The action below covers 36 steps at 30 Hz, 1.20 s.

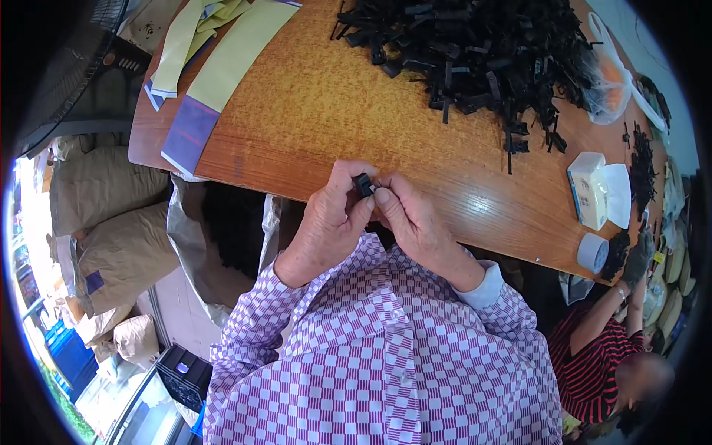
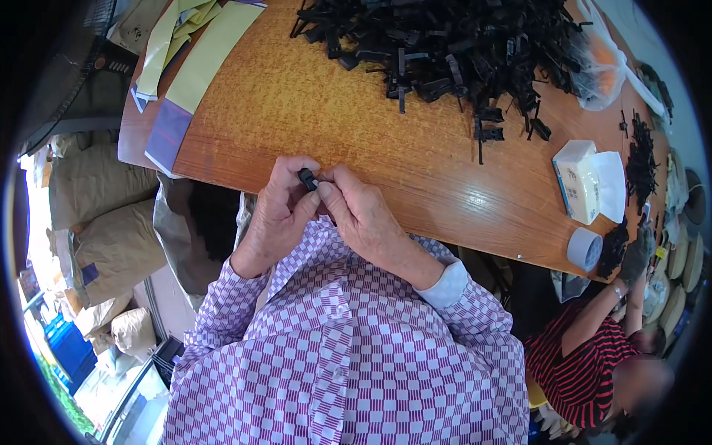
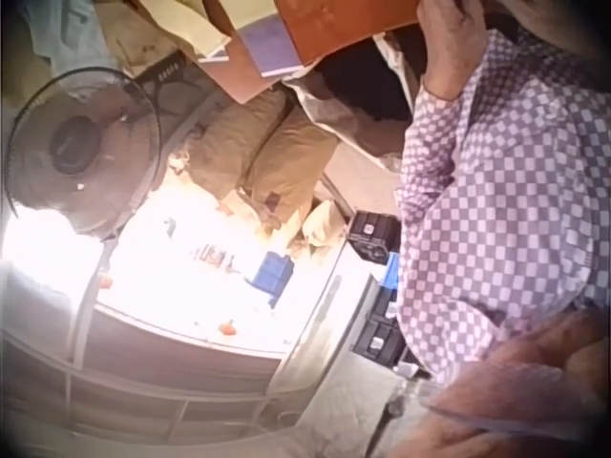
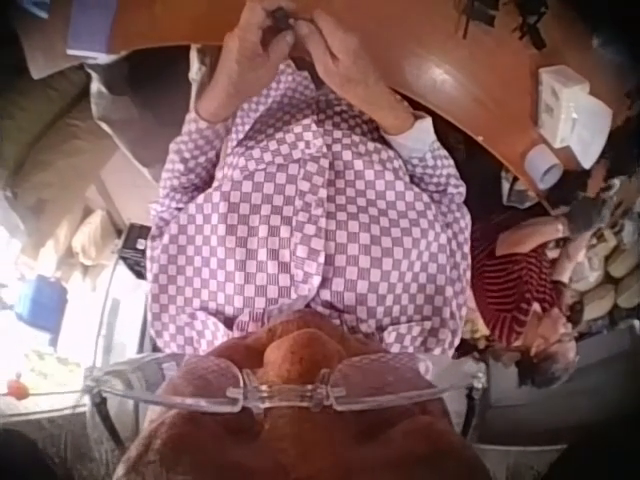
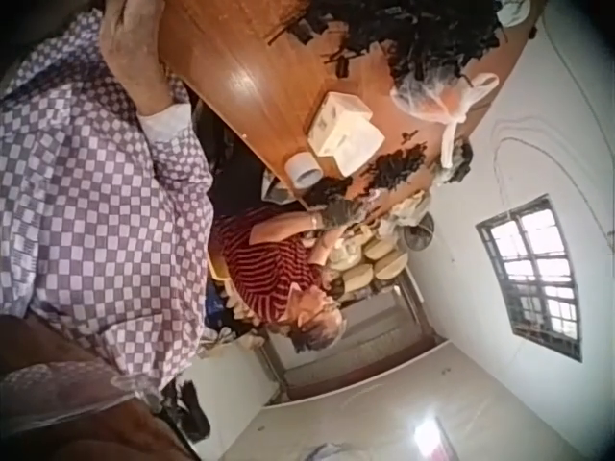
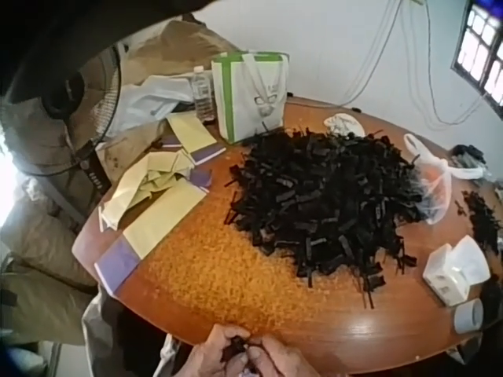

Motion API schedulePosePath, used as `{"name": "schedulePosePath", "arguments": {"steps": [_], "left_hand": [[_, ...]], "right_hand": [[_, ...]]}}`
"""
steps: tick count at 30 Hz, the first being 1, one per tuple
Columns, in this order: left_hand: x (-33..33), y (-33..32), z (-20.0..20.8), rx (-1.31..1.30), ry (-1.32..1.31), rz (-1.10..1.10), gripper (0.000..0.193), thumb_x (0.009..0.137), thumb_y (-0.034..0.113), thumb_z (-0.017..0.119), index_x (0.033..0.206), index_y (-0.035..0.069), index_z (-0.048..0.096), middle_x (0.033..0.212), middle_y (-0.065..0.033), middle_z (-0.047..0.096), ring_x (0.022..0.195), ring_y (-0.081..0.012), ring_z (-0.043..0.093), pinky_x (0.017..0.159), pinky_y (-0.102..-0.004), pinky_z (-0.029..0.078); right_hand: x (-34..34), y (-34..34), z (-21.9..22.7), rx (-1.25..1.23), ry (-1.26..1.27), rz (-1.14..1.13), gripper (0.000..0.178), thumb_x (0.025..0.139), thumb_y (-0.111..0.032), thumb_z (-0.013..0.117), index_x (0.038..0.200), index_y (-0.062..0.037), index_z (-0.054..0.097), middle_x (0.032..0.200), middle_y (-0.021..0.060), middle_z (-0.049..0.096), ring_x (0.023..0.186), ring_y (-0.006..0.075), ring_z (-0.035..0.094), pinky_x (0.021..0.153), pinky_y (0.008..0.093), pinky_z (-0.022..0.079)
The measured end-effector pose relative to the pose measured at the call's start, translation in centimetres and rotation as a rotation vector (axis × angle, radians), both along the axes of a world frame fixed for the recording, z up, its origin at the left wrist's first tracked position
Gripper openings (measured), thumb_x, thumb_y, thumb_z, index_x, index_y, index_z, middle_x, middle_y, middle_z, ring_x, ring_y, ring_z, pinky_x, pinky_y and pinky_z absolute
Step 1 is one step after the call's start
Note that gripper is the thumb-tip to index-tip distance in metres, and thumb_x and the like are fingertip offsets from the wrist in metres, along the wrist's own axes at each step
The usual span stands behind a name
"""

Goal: Assembling small black plastic electronic housing parts or connectors at a workbench.

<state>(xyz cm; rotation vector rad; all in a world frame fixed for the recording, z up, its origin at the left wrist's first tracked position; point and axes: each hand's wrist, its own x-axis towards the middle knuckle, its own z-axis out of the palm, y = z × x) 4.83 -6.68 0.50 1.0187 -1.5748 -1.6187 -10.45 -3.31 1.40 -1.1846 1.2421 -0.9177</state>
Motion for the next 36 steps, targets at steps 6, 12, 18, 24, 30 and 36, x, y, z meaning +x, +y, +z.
{"name": "schedulePosePath", "arguments": {"steps": [6, 12, 18, 24, 30, 36], "left_hand": [[-1.4, 0.2, 0.7, -0.096, -0.177, -0.027, 0.031, 0.084, -0.008, 0.055, 0.109, 0.003, 0.042, 0.087, -0.0162, 0.057, 0.076, -0.0279, 0.065, 0.064, -0.0340, 0.051], [-2.9, 0.2, 1.0, -0.409, -0.466, -0.019, 0.034, 0.079, -0.007, 0.055, 0.109, 0.004, 0.043, 0.093, -0.0205, 0.058, 0.085, -0.0435, 0.059, 0.065, -0.0442, 0.049], [-3.8, -0.3, 0.9, -0.213, -0.378, -0.073, 0.030, 0.086, 0.001, 0.057, 0.112, 0.004, 0.042, 0.091, -0.0146, 0.058, 0.073, -0.0274, 0.062, 0.060, -0.0336, 0.048], [-3.7, -1.1, 2.9, 0.585, 0.541, 0.082, 0.023, 0.096, 0.009, 0.046, 0.119, 0.007, 0.045, 0.094, -0.0079, 0.059, 0.074, -0.0106, 0.059, 0.063, -0.0203, 0.049], [-2.7, -0.8, 2.1, 0.665, 0.490, -0.001, 0.040, 0.097, 0.014, 0.047, 0.135, 0.006, 0.039, 0.097, -0.0085, 0.059, 0.070, -0.0116, 0.059, 0.059, -0.0201, 0.048], [-2.4, -0.7, 2.5, 0.681, 0.457, -0.181, 0.043, 0.096, 0.015, 0.049, 0.136, 0.005, 0.039, 0.087, -0.0057, 0.058, 0.058, -0.0084, 0.051, 0.048, -0.0185, 0.039]], "right_hand": [[-0.6, 0.7, -1.4, -0.043, 0.028, -0.056, 0.022, 0.100, -0.020, 0.043, 0.099, 0.0002, 0.052, 0.075, 0.0034, 0.054, 0.067, 0.0091, 0.051, 0.057, 0.0252, 0.042], [-1.8, 0.8, -1.6, -0.072, 0.122, -0.071, 0.021, 0.099, -0.022, 0.046, 0.094, -0.0019, 0.052, 0.072, 0.0065, 0.051, 0.064, 0.0117, 0.050, 0.055, 0.0284, 0.041], [-3.1, 1.0, -1.6, -0.118, 0.056, -0.177, 0.022, 0.099, -0.024, 0.047, 0.096, -0.0021, 0.051, 0.071, 0.0030, 0.051, 0.058, 0.0092, 0.044, 0.053, 0.0245, 0.037], [-4.2, 1.4, -1.6, 0.020, -0.285, -0.166, 0.018, 0.098, -0.020, 0.049, 0.105, -0.0037, 0.052, 0.073, 0.0008, 0.055, 0.055, 0.0028, 0.042, 0.047, 0.0171, 0.031], [-4.0, 1.0, -1.3, 0.049, -0.514, -0.191, 0.016, 0.096, -0.016, 0.053, 0.107, -0.0045, 0.053, 0.073, -0.0001, 0.057, 0.051, 0.0008, 0.041, 0.043, 0.0150, 0.027], [-4.8, 0.2, -1.0, 0.162, -0.726, -0.065, 0.023, 0.092, -0.019, 0.060, 0.109, -0.0039, 0.054, 0.078, -0.0031, 0.056, 0.057, 0.0007, 0.044, 0.046, 0.0152, 0.030]]}}
